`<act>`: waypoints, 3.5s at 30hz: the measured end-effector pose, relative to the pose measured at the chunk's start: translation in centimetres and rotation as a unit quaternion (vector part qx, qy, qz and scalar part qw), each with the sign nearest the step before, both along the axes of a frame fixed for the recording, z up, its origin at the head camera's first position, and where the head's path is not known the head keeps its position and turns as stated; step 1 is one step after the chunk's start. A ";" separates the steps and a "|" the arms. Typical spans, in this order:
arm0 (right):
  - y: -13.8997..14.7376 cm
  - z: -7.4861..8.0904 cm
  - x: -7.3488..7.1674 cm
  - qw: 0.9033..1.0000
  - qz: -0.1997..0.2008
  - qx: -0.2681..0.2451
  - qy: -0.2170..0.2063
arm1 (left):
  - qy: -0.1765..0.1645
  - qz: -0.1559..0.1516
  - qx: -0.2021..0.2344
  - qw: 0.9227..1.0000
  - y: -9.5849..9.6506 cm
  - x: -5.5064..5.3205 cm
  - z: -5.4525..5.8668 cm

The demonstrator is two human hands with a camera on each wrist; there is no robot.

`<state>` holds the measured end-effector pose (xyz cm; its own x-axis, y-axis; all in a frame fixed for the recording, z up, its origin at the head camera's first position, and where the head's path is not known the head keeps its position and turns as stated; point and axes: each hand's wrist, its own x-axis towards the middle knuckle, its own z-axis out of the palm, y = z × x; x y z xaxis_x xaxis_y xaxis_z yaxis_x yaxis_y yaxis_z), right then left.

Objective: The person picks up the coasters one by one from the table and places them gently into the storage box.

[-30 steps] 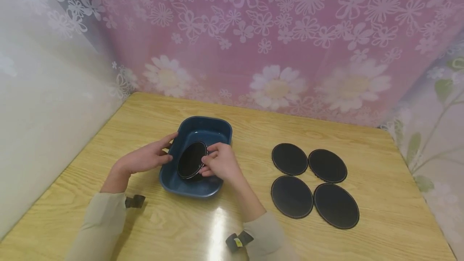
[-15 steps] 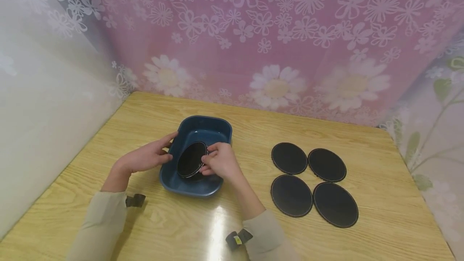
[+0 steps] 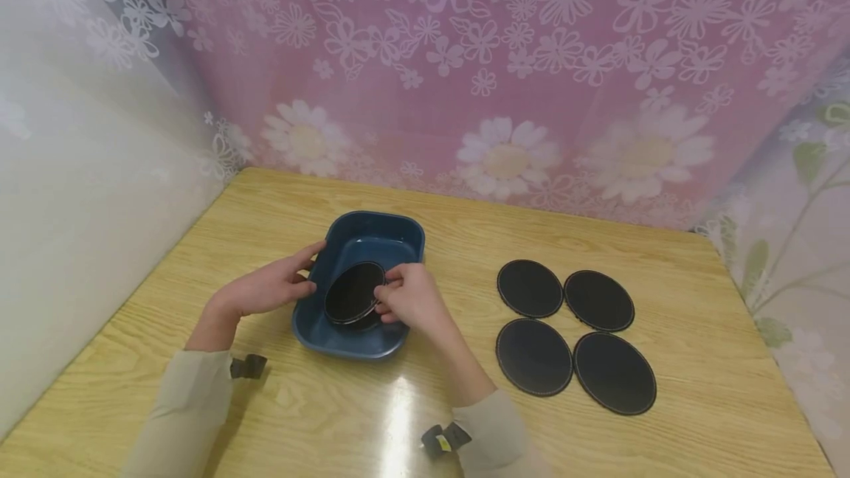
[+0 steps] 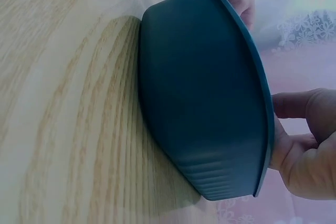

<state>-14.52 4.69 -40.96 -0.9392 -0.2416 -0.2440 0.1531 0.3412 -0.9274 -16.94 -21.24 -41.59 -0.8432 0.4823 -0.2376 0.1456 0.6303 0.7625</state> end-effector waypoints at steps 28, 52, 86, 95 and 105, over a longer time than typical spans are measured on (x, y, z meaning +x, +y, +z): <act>0.5 -0.4 0.6 0.999 0.004 0.021 0.042 | 0.001 0.000 0.001 1.000 0.0 0.1 0.0; 8.1 0.2 1.9 0.995 -0.023 -0.044 0.088 | 0.028 0.030 0.001 0.999 1.0 0.2 0.0; 19.6 0.4 1.8 0.980 0.018 0.179 0.090 | 0.011 0.027 0.037 0.999 3.6 0.6 -1.4; 20.1 0.0 1.6 0.974 0.023 0.206 0.086 | 0.024 0.015 0.018 0.999 3.3 0.7 -0.9; 21.0 -0.2 1.8 0.967 0.023 0.241 0.076 | 0.023 0.010 0.016 1.000 3.4 0.8 -0.8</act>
<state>-12.70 25.73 -41.15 -0.9638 -0.1776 -0.1986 0.0014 0.7422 -0.6702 -16.18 -17.85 -42.36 -0.8623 0.4723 -0.1825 0.1690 0.6082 0.7756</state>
